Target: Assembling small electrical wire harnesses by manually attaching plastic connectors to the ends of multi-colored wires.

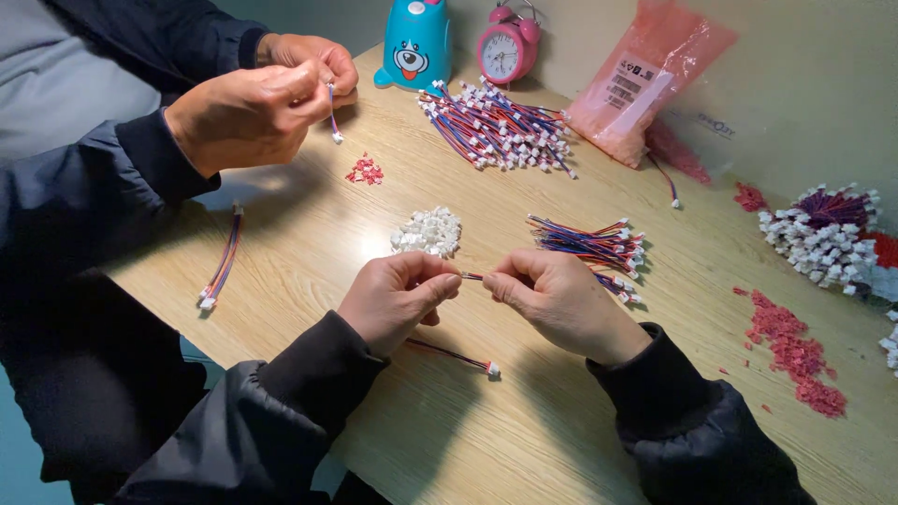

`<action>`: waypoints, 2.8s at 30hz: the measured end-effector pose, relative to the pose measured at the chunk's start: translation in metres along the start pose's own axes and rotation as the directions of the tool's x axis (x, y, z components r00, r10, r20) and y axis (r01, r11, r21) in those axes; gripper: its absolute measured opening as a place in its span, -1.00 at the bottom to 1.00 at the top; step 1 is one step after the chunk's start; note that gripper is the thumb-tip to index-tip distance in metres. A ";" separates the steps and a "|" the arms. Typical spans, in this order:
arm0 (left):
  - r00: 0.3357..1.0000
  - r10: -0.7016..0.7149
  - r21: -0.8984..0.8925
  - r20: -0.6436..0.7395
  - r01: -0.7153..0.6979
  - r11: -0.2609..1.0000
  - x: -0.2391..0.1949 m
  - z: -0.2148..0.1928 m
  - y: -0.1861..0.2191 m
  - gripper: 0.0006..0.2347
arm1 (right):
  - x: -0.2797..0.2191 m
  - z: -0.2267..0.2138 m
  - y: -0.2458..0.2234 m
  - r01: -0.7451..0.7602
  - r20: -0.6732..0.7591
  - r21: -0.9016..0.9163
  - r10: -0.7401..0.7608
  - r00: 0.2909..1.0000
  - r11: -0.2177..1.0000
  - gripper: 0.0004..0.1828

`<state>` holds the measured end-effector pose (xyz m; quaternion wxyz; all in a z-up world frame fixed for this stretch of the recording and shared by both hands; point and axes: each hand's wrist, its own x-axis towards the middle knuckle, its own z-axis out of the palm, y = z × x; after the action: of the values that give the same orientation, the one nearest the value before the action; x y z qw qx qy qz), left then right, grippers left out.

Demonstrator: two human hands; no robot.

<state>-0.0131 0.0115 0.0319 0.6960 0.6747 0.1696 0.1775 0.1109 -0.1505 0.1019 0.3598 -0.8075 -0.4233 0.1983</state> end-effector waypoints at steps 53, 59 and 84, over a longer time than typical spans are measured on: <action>0.985 0.166 0.099 -0.046 -0.161 0.982 -0.045 -0.003 0.008 -0.95 | -0.007 0.036 0.008 0.260 0.028 0.180 -0.269 0.963 0.949 -0.92; 0.923 0.356 0.566 -0.148 -0.216 0.796 -0.007 -0.061 0.031 -0.96 | 0.006 0.028 0.012 0.100 0.021 0.218 -0.107 0.994 0.971 -0.92; 0.865 0.445 0.950 0.230 -0.299 0.090 0.035 -0.015 -0.016 -0.89 | 0.015 0.014 0.030 -0.038 -0.027 0.185 0.044 0.999 0.982 -0.96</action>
<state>0.0106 0.0409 0.0152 0.0355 0.9643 0.1058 0.2399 0.1272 -0.1442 0.0698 0.4352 -0.7822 -0.3809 0.2316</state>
